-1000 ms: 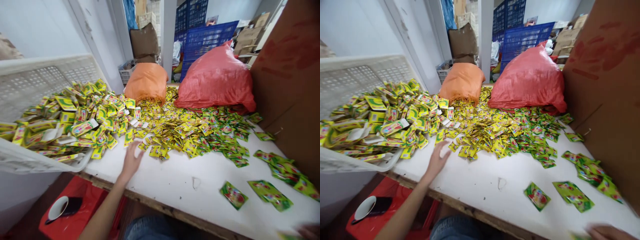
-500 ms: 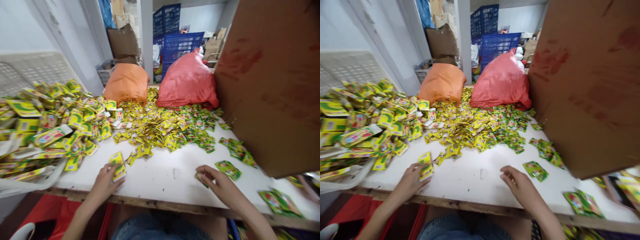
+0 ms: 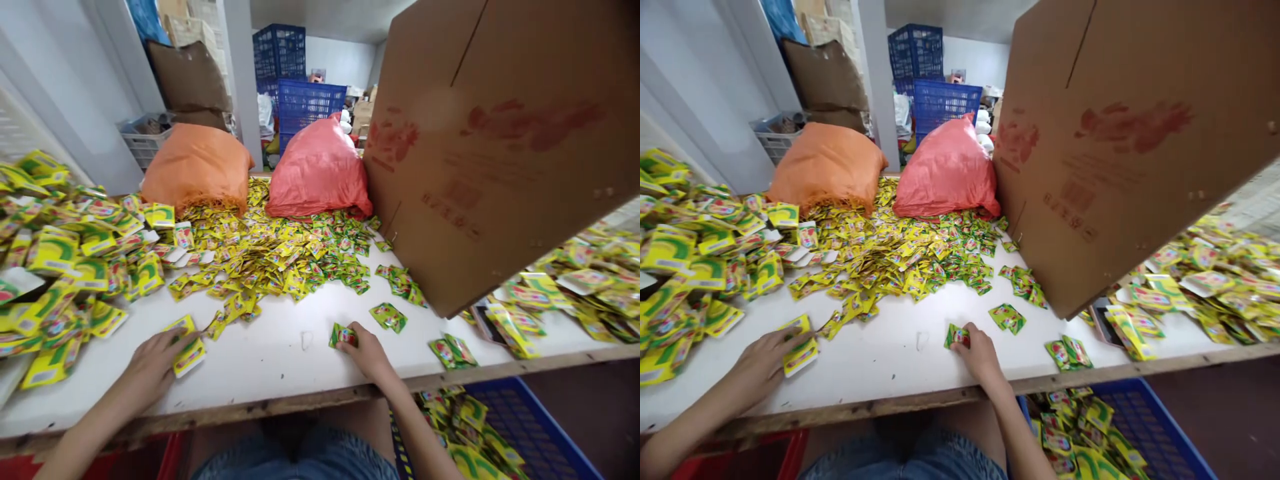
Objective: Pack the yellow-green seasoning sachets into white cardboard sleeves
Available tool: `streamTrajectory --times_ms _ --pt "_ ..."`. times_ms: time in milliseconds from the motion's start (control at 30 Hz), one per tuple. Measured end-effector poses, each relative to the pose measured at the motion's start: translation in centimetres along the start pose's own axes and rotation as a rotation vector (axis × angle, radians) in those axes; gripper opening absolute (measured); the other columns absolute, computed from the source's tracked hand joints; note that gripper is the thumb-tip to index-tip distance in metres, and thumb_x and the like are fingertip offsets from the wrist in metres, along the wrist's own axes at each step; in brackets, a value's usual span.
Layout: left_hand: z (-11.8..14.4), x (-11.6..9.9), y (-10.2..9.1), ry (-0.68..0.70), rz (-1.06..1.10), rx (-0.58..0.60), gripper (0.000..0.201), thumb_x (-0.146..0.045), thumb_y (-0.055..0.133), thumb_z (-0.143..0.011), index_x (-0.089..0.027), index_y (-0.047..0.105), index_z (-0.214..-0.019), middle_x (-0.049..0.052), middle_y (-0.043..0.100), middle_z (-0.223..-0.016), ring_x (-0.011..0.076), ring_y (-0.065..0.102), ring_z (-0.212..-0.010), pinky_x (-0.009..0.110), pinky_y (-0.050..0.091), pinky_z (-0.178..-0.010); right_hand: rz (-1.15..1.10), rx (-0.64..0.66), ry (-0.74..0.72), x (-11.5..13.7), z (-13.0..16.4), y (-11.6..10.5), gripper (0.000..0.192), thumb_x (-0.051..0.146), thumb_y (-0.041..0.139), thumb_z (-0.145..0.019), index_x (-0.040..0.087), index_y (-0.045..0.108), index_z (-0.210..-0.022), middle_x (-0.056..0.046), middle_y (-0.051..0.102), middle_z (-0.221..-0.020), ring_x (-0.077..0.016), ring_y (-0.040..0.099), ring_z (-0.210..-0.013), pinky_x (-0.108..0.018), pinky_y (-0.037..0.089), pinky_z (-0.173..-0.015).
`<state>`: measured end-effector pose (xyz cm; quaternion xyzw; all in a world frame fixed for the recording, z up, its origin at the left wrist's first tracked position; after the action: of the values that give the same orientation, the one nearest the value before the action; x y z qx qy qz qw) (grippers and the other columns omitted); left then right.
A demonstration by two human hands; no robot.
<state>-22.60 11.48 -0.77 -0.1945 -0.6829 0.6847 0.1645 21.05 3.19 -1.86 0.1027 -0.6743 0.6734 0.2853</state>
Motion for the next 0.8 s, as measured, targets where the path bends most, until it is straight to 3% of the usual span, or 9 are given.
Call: streamTrajectory --times_ms 100,200,300,367,533,667,800 --pt "-0.4 -1.4 -1.3 -0.034 0.000 0.011 0.062 -0.009 0.043 -0.069 -0.028 0.045 -0.128 0.010 0.048 -0.126 0.0295 0.043 -0.115 0.043 0.037 -0.091 -0.050 0.093 -0.089 1.8 0.2 0.8 0.018 0.029 0.059 -0.072 0.022 0.055 -0.088 0.003 0.061 -0.067 -0.0160 0.056 -0.064 -0.023 0.036 -0.058" --pt "-0.2 -2.8 -2.1 -0.044 0.029 -0.015 0.057 -0.011 0.048 -0.066 -0.025 0.050 -0.121 0.012 0.047 -0.125 0.0296 0.040 -0.118 0.045 0.031 -0.096 -0.040 0.083 -0.156 4.8 -0.6 1.8 0.025 0.027 0.064 -0.068 0.022 0.057 -0.091 -0.002 0.063 -0.080 -0.0213 0.056 -0.078 -0.028 0.035 -0.066" --pt "0.3 -4.0 -2.3 -0.036 0.121 -0.030 0.053 -0.014 0.052 -0.063 -0.020 0.051 -0.115 0.012 0.043 -0.132 0.0294 0.033 -0.124 0.049 0.020 -0.104 -0.020 -0.017 -0.325 9.7 -1.8 2.8 0.024 0.028 0.061 -0.074 0.021 0.057 -0.097 -0.007 0.060 -0.096 -0.0241 0.051 -0.093 -0.033 0.032 -0.076" --pt "0.9 -4.7 -2.4 -0.042 0.228 -0.032 0.051 -0.016 0.053 -0.064 -0.018 0.048 -0.115 0.012 0.048 -0.127 0.0275 0.039 -0.121 0.050 0.015 -0.106 -0.031 -0.032 -0.471 13.7 -2.9 3.6 0.015 0.027 0.055 -0.081 0.022 0.059 -0.094 -0.005 0.060 -0.098 -0.0214 0.050 -0.095 -0.032 0.031 -0.080" --pt "1.8 -6.0 -3.6 -0.206 0.607 -0.147 0.043 -0.031 0.053 -0.074 -0.018 0.046 -0.114 0.010 0.058 -0.111 0.0252 0.052 -0.105 0.041 0.037 -0.095 -0.034 0.025 -0.610 21.5 -6.7 6.6 0.008 0.024 0.057 -0.081 0.023 0.063 -0.087 -0.004 0.062 -0.096 -0.0200 0.049 -0.099 -0.032 0.029 -0.085" --pt "2.4 -7.4 -3.6 -0.279 1.005 -0.194 0.044 -0.039 0.054 -0.076 -0.017 0.047 -0.114 0.010 0.059 -0.112 0.0252 0.054 -0.105 0.037 0.039 -0.093 -0.022 0.023 -0.542 23.0 -8.0 9.1 0.021 0.020 0.067 -0.071 0.013 0.062 -0.090 -0.012 0.058 -0.103 -0.0260 0.046 -0.102 -0.039 0.029 -0.087" --pt "2.7 -8.6 -2.2 -0.405 1.427 -0.248 0.046 -0.050 0.050 -0.077 -0.015 0.052 -0.108 0.011 0.065 -0.096 0.0219 0.060 -0.080 0.033 0.046 -0.075 -0.129 0.024 -0.547 21.9 -6.3 9.2 0.012 0.020 0.060 -0.077 0.016 0.060 -0.087 -0.004 0.057 -0.097 -0.0204 0.049 -0.095 -0.036 0.033 -0.085"
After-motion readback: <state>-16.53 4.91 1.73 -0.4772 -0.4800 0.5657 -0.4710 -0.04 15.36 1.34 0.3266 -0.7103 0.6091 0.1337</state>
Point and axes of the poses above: each hand's wrist, its own z-axis away from the middle knuckle, its own y-axis out of the palm, x = y × z, the point moved 2 cm from there along -z, towards the middle knuckle
